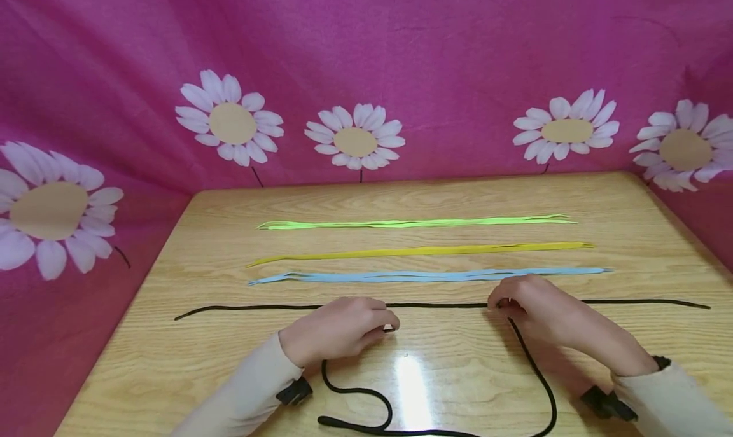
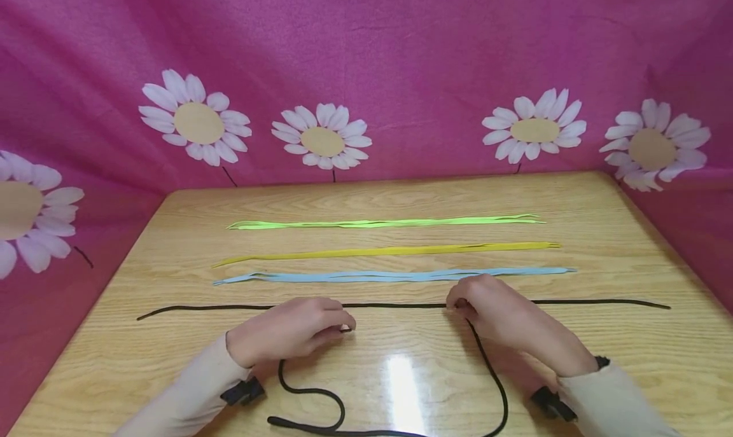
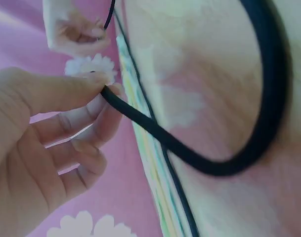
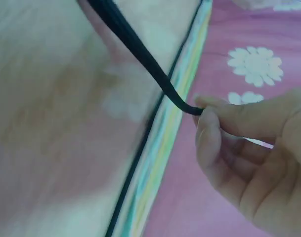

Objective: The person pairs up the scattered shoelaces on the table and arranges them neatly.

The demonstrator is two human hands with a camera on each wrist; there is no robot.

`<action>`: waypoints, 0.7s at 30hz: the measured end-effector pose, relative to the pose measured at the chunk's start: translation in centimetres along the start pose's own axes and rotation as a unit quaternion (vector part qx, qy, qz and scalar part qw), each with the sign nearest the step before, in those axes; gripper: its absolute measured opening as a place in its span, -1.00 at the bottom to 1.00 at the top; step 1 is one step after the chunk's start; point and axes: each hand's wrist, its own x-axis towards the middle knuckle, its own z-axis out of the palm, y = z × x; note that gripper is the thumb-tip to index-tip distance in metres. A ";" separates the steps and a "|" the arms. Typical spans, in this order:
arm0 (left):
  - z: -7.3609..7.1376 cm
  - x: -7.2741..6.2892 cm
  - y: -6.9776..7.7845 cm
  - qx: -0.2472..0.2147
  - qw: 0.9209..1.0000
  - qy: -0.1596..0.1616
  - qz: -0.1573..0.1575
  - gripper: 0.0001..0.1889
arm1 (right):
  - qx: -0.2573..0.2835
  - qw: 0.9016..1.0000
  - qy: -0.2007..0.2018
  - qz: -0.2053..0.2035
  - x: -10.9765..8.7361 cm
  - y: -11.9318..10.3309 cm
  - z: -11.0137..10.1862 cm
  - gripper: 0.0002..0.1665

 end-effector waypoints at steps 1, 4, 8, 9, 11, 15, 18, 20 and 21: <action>-0.2 -0.4 -0.1 -0.006 1.000 0.007 -0.001 -0.84 | -0.004 1.000 0.015 -0.012 -0.2 0.1 -0.2 -0.65; -0.6 -1.4 -0.4 -0.022 0.999 0.025 -0.010 -0.87 | 0.000 0.999 0.045 -0.027 -1.1 0.5 -1.0 -0.58; -1.2 -3.0 -0.8 -0.049 0.997 0.041 -0.039 -0.93 | -0.002 0.997 0.074 -0.038 -2.2 0.9 -2.0 -0.52; -1.3 -3.5 -0.9 -0.058 0.996 0.047 -0.047 -0.93 | -0.004 0.996 0.078 -0.037 -2.5 1.0 -2.2 -0.52; -1.7 -4.6 -1.2 -0.073 0.994 0.053 -0.066 -0.89 | -0.009 0.995 0.090 -0.030 -3.1 1.2 -2.7 -0.52; -2.9 -7.3 -2.4 -0.076 0.989 0.078 -0.096 -0.81 | -0.025 0.994 0.107 0.005 -4.7 2.0 -3.7 -0.51; -3.9 -9.7 -3.7 -0.070 0.985 0.111 -0.111 -0.84 | -0.055 0.990 0.122 0.040 -6.2 2.8 -4.4 -0.53; -4.5 -11.3 -4.6 -0.066 0.981 0.138 -0.121 -0.85 | -0.076 0.986 0.134 0.058 -7.3 3.4 -4.8 -0.58; -4.7 -12.1 -5.0 -0.063 0.979 0.150 -0.127 -0.84 | -0.082 0.985 0.140 0.065 -7.9 3.7 -5.0 -0.61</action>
